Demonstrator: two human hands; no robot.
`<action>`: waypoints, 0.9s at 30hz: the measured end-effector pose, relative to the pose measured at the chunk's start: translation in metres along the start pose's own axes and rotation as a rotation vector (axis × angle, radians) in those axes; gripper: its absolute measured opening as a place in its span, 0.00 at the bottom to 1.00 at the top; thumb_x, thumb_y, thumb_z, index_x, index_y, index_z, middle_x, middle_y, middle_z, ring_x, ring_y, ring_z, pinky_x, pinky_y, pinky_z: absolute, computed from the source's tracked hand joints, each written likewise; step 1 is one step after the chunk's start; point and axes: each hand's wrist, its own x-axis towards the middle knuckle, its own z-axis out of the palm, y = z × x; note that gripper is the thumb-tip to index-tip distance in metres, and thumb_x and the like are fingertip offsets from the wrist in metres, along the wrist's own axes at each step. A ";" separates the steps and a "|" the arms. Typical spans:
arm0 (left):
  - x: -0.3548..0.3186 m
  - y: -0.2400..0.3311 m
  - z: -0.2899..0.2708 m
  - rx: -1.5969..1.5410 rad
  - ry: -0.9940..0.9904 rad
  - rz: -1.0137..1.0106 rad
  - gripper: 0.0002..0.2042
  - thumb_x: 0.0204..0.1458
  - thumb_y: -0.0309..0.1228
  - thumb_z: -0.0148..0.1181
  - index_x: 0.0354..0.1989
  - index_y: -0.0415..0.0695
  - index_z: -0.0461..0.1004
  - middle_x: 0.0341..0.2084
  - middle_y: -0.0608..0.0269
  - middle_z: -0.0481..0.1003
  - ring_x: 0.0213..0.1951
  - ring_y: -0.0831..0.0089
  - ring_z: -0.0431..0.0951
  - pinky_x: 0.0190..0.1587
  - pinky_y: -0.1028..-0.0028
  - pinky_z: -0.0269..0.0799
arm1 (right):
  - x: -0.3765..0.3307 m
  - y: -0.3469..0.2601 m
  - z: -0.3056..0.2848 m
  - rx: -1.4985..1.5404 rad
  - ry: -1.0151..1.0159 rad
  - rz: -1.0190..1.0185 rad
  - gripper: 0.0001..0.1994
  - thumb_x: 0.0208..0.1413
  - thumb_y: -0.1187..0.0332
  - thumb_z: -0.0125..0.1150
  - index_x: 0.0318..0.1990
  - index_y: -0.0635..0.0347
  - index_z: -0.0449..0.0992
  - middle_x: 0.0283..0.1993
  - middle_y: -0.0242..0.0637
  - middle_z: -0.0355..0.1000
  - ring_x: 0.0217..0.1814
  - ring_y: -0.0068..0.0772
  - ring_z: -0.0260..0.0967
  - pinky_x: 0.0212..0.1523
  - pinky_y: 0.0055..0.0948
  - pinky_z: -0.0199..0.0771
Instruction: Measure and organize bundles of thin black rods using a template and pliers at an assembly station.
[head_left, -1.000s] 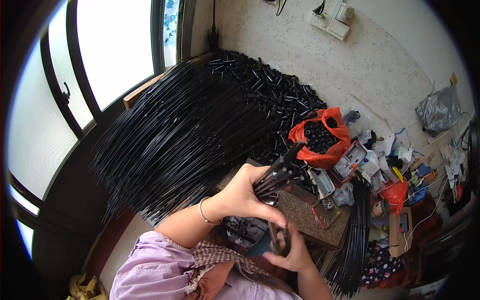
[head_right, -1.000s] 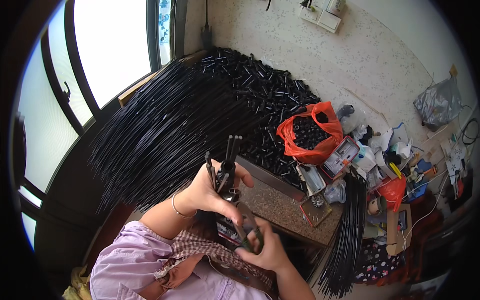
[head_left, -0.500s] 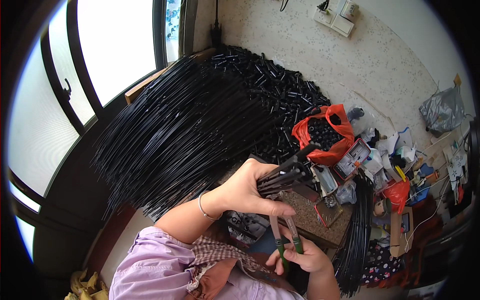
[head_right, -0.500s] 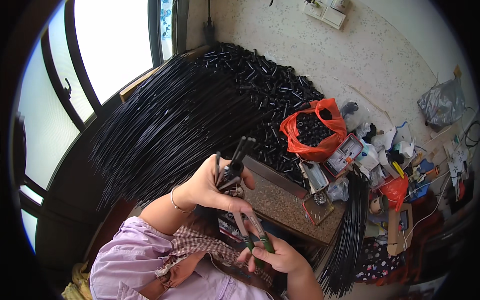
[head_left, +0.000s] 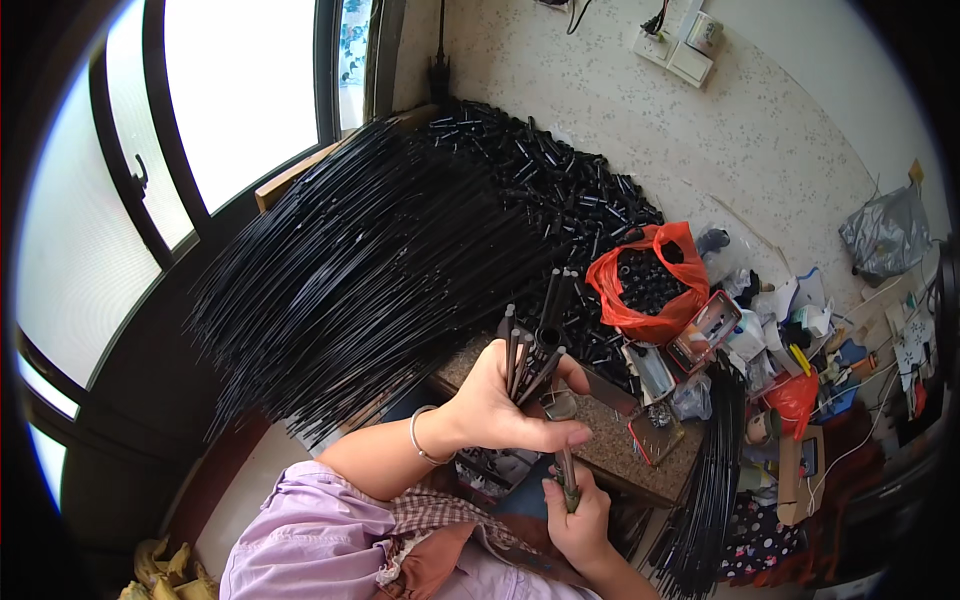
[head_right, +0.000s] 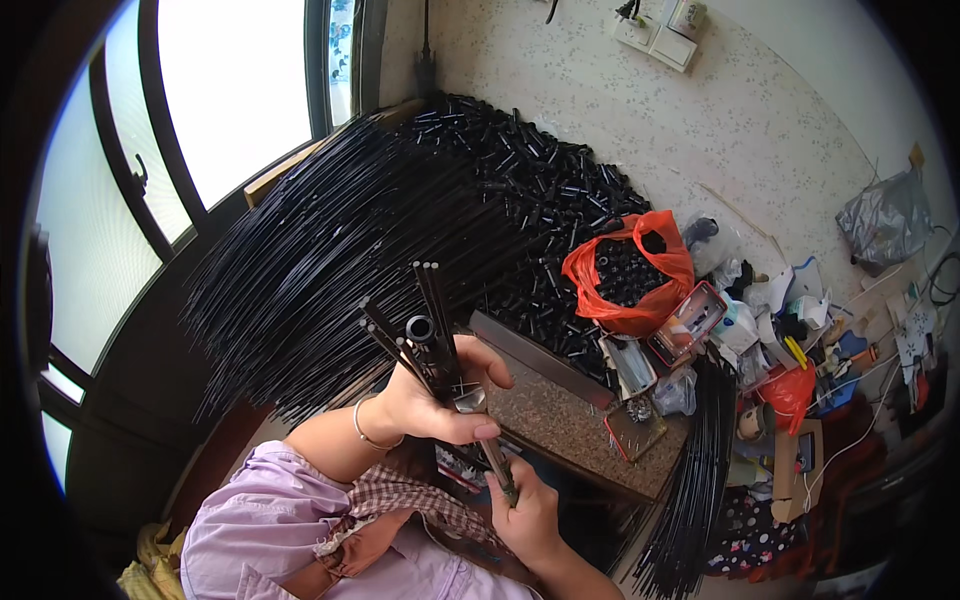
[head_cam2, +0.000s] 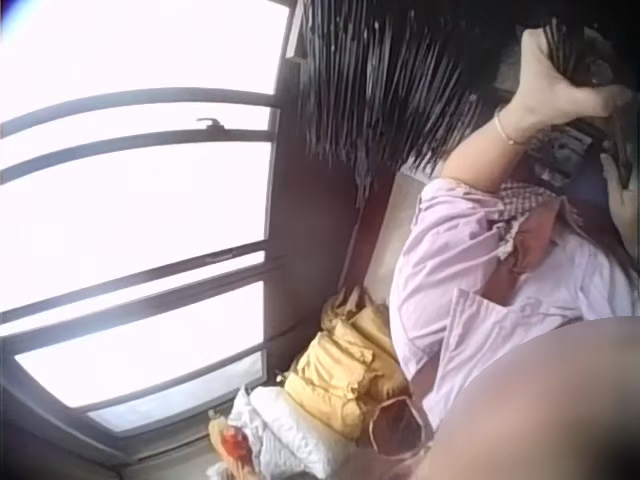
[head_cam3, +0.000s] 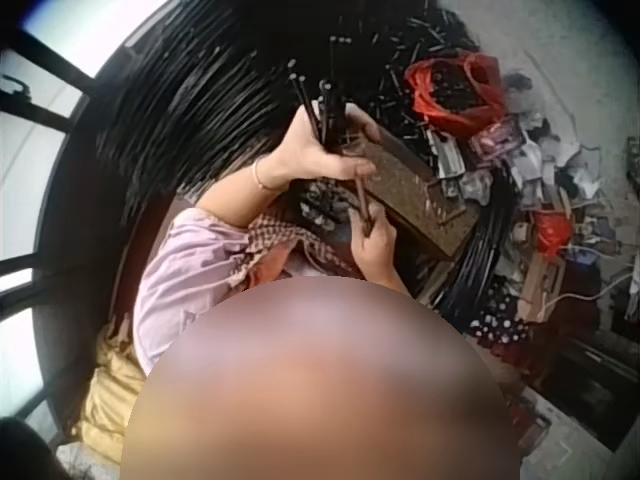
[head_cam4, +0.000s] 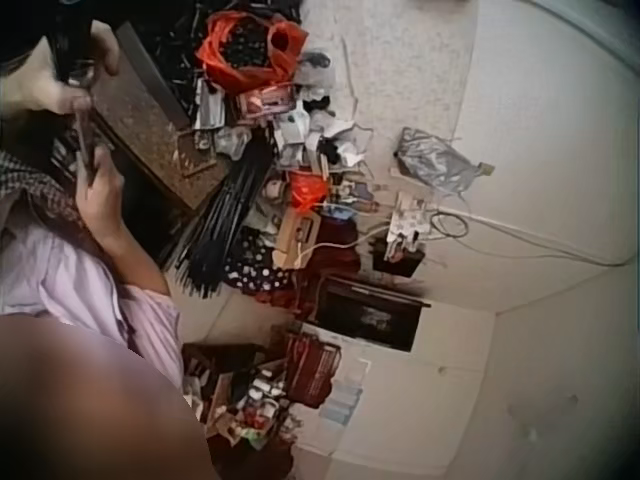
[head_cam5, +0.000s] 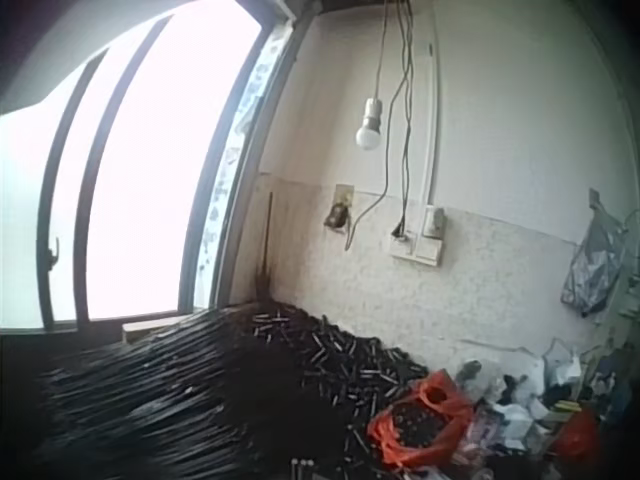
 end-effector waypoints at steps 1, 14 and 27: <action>-0.002 -0.001 0.000 0.018 0.014 0.023 0.13 0.25 0.28 0.63 0.21 0.39 0.67 0.11 0.75 0.64 0.15 0.90 0.60 0.17 0.89 0.55 | -0.005 -0.002 0.002 0.003 -0.027 0.036 0.07 0.42 0.72 0.51 0.29 0.63 0.63 0.15 0.40 0.62 0.16 0.33 0.62 0.18 0.23 0.61; 0.009 -0.001 0.011 -0.091 0.139 0.167 0.12 0.36 0.28 0.55 0.29 0.39 0.60 0.17 0.67 0.64 0.18 0.83 0.63 0.21 0.83 0.59 | -0.004 0.001 -0.052 0.695 -0.151 0.307 0.16 0.38 0.82 0.48 0.39 0.63 0.58 0.30 0.39 0.60 0.21 0.21 0.56 0.23 0.18 0.59; -0.013 0.004 0.006 -0.249 -0.162 0.033 0.15 0.38 0.39 0.55 0.25 0.40 0.62 0.15 0.71 0.63 0.18 0.85 0.62 0.20 0.85 0.59 | -0.003 -0.042 -0.096 -0.897 0.089 -0.564 0.08 0.22 0.67 0.56 0.18 0.54 0.68 0.38 0.23 0.58 0.48 0.43 0.47 0.49 0.51 0.30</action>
